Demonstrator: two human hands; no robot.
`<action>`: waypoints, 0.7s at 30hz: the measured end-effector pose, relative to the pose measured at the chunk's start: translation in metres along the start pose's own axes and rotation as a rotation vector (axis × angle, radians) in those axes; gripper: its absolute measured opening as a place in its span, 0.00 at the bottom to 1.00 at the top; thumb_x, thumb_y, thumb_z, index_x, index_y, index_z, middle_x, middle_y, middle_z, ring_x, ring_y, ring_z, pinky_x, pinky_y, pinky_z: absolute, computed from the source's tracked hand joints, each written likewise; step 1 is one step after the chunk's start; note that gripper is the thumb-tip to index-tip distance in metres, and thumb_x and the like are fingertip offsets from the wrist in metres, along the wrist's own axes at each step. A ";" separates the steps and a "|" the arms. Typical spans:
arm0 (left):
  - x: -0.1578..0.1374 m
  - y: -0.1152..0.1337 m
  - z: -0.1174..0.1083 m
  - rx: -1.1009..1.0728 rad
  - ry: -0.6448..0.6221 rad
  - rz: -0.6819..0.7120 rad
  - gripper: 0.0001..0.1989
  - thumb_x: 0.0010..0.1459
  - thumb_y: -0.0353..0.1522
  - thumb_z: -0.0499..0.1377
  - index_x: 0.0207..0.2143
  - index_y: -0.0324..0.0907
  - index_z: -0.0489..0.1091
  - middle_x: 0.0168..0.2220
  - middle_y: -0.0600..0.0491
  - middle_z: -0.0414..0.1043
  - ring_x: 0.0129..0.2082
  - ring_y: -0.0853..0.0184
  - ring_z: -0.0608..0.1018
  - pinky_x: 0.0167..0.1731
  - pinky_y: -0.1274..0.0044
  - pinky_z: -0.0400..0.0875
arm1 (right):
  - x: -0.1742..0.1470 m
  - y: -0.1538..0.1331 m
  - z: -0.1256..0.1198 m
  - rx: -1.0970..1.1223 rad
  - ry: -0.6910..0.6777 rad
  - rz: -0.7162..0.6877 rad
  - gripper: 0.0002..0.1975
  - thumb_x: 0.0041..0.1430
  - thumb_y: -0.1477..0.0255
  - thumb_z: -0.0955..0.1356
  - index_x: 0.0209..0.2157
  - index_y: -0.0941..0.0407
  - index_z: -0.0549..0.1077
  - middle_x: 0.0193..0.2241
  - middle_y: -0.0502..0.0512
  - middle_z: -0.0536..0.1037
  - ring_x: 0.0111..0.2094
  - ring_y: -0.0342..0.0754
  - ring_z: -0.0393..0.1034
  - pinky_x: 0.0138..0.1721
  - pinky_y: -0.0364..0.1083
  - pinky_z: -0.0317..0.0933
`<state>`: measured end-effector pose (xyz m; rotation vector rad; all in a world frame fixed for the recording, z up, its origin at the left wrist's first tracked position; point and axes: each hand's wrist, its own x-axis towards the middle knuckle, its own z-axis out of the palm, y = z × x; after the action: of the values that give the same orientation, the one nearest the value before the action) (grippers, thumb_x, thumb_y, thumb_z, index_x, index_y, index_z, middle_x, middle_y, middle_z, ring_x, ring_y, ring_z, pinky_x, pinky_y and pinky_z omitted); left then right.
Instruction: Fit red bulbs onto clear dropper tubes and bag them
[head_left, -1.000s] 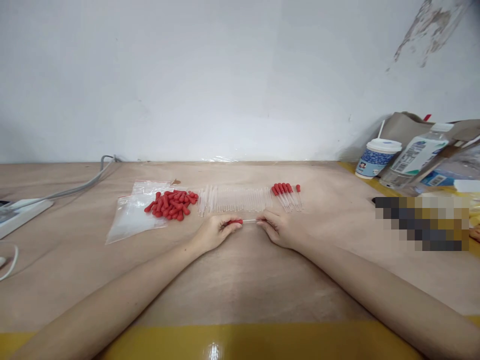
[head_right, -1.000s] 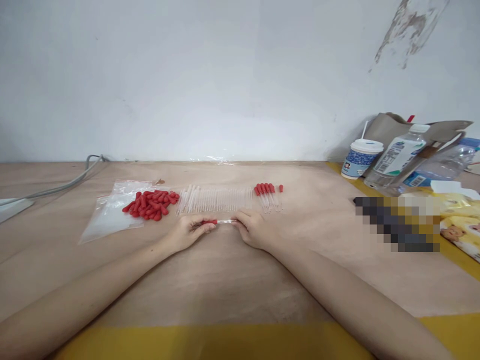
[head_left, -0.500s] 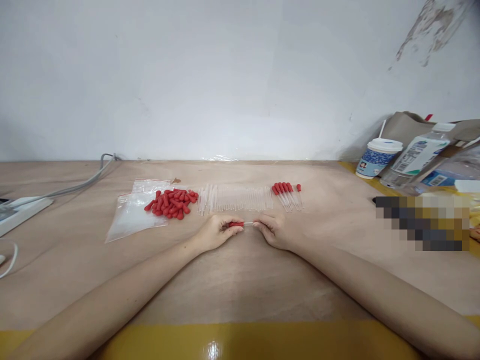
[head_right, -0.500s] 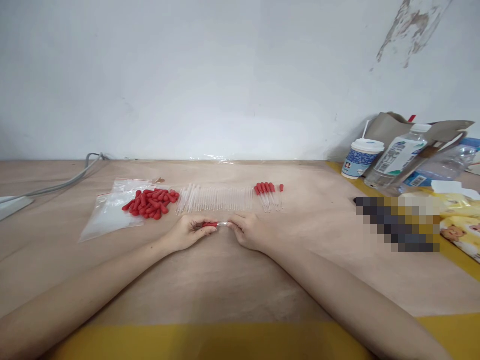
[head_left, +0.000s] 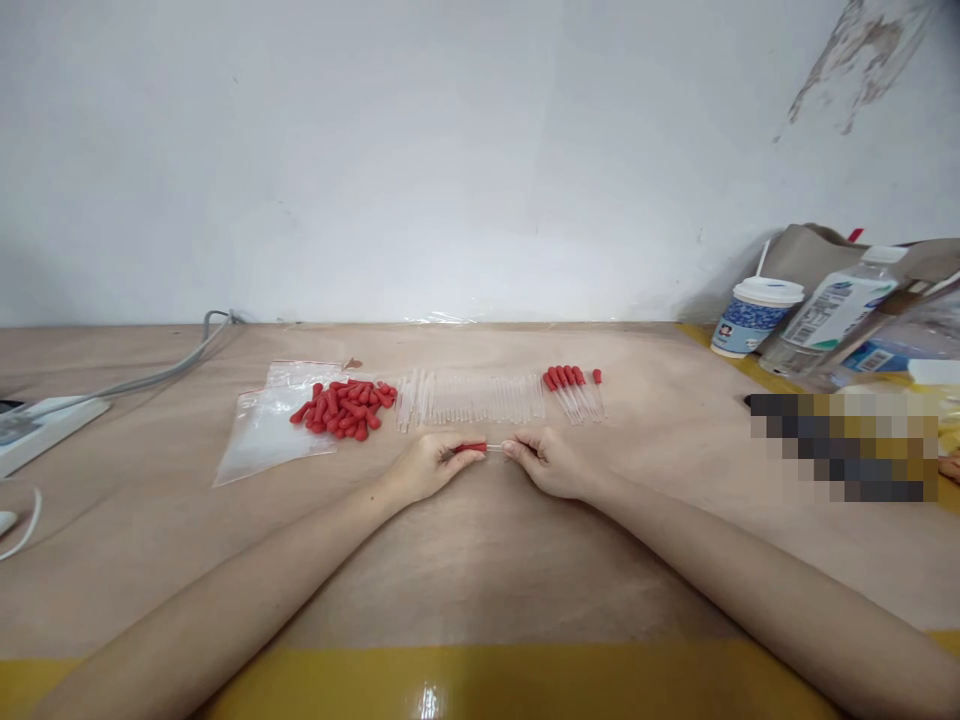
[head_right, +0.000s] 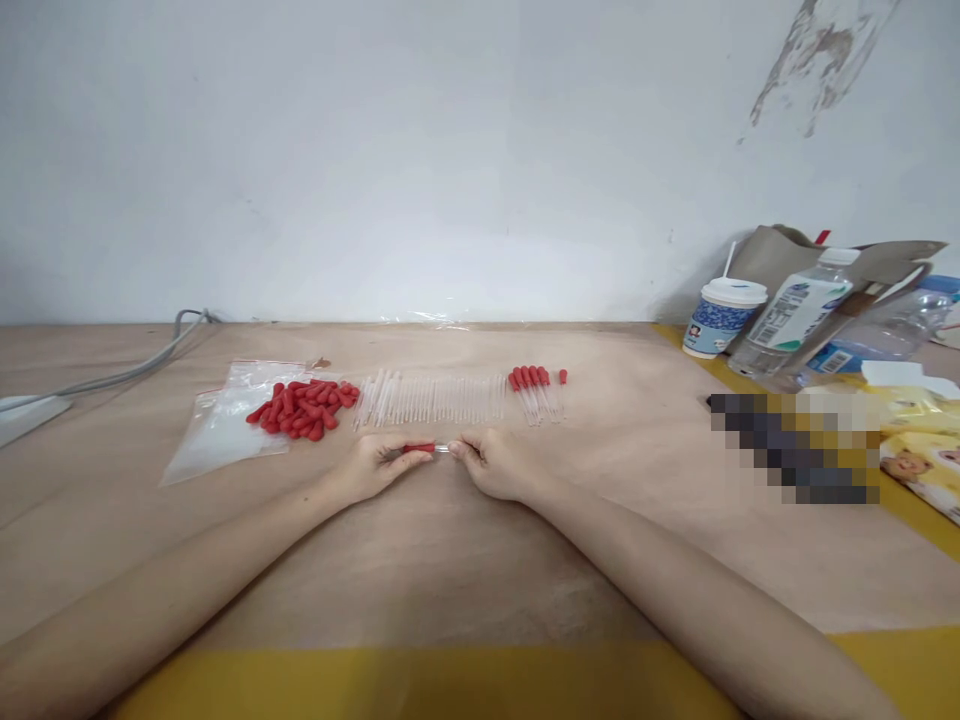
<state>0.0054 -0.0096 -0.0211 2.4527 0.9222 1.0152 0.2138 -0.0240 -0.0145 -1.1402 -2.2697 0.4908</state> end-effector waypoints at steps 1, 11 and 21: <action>0.000 0.000 0.000 0.000 0.005 0.007 0.09 0.56 0.32 0.57 0.38 0.41 0.73 0.36 0.52 0.76 0.35 0.67 0.77 0.36 0.77 0.72 | 0.000 -0.002 -0.004 -0.010 -0.026 -0.006 0.15 0.60 0.69 0.57 0.21 0.58 0.63 0.18 0.48 0.66 0.21 0.39 0.57 0.23 0.39 0.49; 0.003 0.000 -0.001 0.068 0.004 -0.089 0.18 0.54 0.32 0.57 0.48 0.41 0.63 0.35 0.52 0.67 0.26 0.73 0.70 0.28 0.79 0.70 | 0.012 0.036 -0.070 0.115 0.068 0.364 0.10 0.52 0.68 0.62 0.27 0.59 0.72 0.26 0.54 0.76 0.23 0.42 0.65 0.24 0.40 0.55; 0.007 0.001 -0.002 0.098 -0.081 -0.103 0.09 0.55 0.31 0.56 0.39 0.39 0.70 0.30 0.53 0.66 0.27 0.72 0.69 0.28 0.79 0.66 | 0.010 0.081 -0.066 -0.233 0.401 0.769 0.13 0.46 0.60 0.64 0.22 0.55 0.71 0.23 0.52 0.74 0.27 0.47 0.67 0.23 0.41 0.52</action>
<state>0.0081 -0.0059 -0.0157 2.4762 1.0825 0.8487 0.2994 0.0361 -0.0037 -2.0273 -1.5178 0.2361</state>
